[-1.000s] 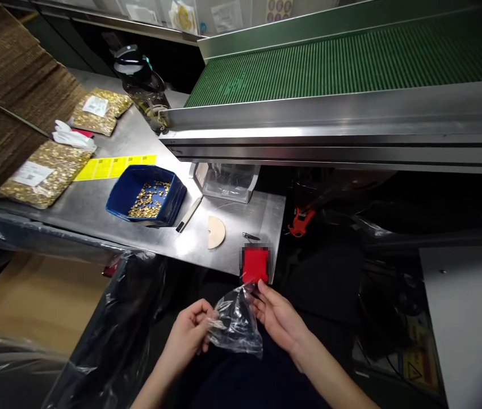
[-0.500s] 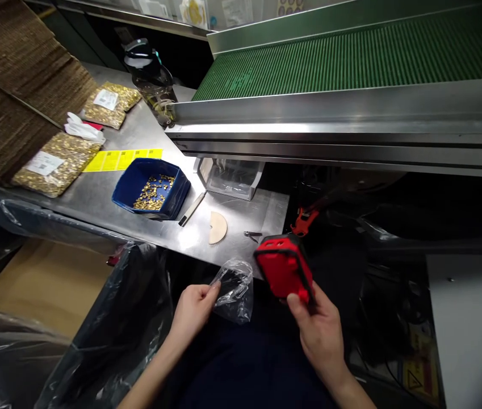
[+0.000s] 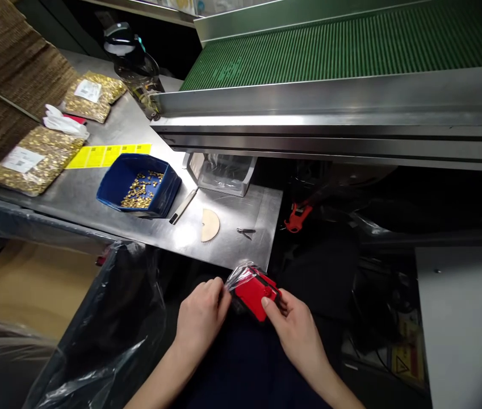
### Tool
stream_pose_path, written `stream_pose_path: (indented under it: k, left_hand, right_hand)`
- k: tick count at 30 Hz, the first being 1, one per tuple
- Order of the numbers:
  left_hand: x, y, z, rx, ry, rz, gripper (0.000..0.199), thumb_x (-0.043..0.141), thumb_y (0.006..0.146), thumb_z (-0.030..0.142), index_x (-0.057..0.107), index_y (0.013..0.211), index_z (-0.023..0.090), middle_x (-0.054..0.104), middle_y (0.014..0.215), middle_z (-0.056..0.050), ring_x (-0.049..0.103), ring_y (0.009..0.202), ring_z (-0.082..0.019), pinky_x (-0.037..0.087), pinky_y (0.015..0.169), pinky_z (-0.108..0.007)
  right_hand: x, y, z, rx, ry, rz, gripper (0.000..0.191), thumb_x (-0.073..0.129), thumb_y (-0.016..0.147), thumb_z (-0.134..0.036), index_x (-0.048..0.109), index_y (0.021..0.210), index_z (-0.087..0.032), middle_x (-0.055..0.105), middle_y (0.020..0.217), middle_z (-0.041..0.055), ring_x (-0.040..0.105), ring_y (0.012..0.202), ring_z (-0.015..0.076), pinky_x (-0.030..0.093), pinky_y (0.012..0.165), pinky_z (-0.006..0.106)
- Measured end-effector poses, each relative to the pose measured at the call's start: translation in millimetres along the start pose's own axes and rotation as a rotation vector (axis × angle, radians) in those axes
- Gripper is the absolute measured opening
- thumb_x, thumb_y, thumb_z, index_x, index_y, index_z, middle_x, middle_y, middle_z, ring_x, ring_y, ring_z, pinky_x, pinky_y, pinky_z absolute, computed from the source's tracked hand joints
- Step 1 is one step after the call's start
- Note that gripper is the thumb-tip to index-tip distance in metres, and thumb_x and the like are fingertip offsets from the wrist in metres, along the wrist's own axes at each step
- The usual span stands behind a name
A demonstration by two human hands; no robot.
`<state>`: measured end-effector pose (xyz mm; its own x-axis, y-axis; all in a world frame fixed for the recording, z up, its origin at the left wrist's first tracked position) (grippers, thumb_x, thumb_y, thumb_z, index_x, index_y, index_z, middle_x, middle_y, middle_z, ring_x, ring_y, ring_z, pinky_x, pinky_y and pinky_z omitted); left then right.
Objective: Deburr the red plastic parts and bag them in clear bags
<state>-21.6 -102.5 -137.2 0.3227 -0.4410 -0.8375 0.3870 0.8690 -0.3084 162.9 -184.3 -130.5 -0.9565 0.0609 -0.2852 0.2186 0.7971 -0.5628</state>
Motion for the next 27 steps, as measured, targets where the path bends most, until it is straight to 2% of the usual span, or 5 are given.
stream_pose_path:
  k: [4, 10, 15, 24, 27]
  left_hand:
    - [3.5, -1.2, 6.3, -0.005, -0.207, -0.083, 0.016, 0.048, 0.098, 0.023, 0.046, 0.082, 0.024, 0.056, 0.075, 0.003, 0.055, 0.065, -0.017, 0.037, 0.063, -0.029]
    - [-2.3, -5.6, 17.7, 0.026, -0.503, 0.034, 0.012, 0.050, 0.103, 0.026, 0.061, 0.108, 0.025, 0.069, 0.097, 0.000, 0.065, 0.081, -0.017, 0.048, 0.073, -0.028]
    - [10.7, -20.9, 44.2, 0.194, -0.675, -0.131, 0.012, 0.050, 0.103, 0.023, 0.059, 0.110, 0.024, 0.066, 0.095, -0.001, 0.063, 0.082, -0.016, 0.049, 0.077, -0.027]
    - [24.2, -24.2, 38.9, -0.124, -1.129, -0.363, 0.014, 0.057, 0.101, 0.034, 0.056, 0.096, 0.021, 0.055, 0.078, 0.003, 0.052, 0.071, -0.013, 0.042, 0.066, -0.024]
    - [34.2, -26.5, 26.5, -0.290, -1.222, -0.366, 0.024, 0.063, 0.097, 0.042, 0.048, 0.103, 0.024, 0.048, 0.067, 0.008, 0.042, 0.060, -0.010, 0.034, 0.057, -0.021]
  right_hand:
    - [6.0, -2.8, 5.4, 0.001, 0.116, 0.006, 0.036, 0.054, 0.099, -0.056, 0.065, 0.096, -0.021, 0.076, 0.090, 0.0058, 0.071, 0.080, 0.0227, 0.051, 0.070, 0.027]
    - [10.1, -8.1, -2.1, -0.018, -0.336, -0.087, 0.030, 0.047, 0.102, -0.046, 0.062, 0.100, -0.020, 0.073, 0.084, 0.0060, 0.068, 0.069, 0.0224, 0.040, 0.063, 0.029]
    - [5.0, 2.9, -7.6, 0.041, -0.389, -0.161, 0.023, 0.052, 0.099, -0.039, 0.063, 0.089, -0.022, 0.074, 0.080, 0.0044, 0.068, 0.070, 0.0211, 0.038, 0.062, 0.027]
    - [13.6, 3.5, -18.0, -0.039, -0.269, -0.503, 0.013, 0.056, 0.098, -0.034, 0.064, 0.096, -0.024, 0.074, 0.088, -0.0015, 0.067, 0.078, 0.0172, 0.037, 0.064, 0.024]
    - [11.9, 2.5, -21.4, -0.062, -0.264, -0.480, 0.011, 0.056, 0.098, -0.034, 0.062, 0.097, -0.024, 0.073, 0.091, -0.0011, 0.067, 0.080, 0.0180, 0.038, 0.066, 0.025]
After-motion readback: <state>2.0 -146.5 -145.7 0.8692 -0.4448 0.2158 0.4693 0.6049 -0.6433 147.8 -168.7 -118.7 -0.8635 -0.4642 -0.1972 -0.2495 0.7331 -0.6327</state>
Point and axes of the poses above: each hand's wrist, its own y-axis towards the middle knuckle, its own x-axis out of the palm, z = x × y, the point moved 7 cm from there along y, towards the middle knuckle
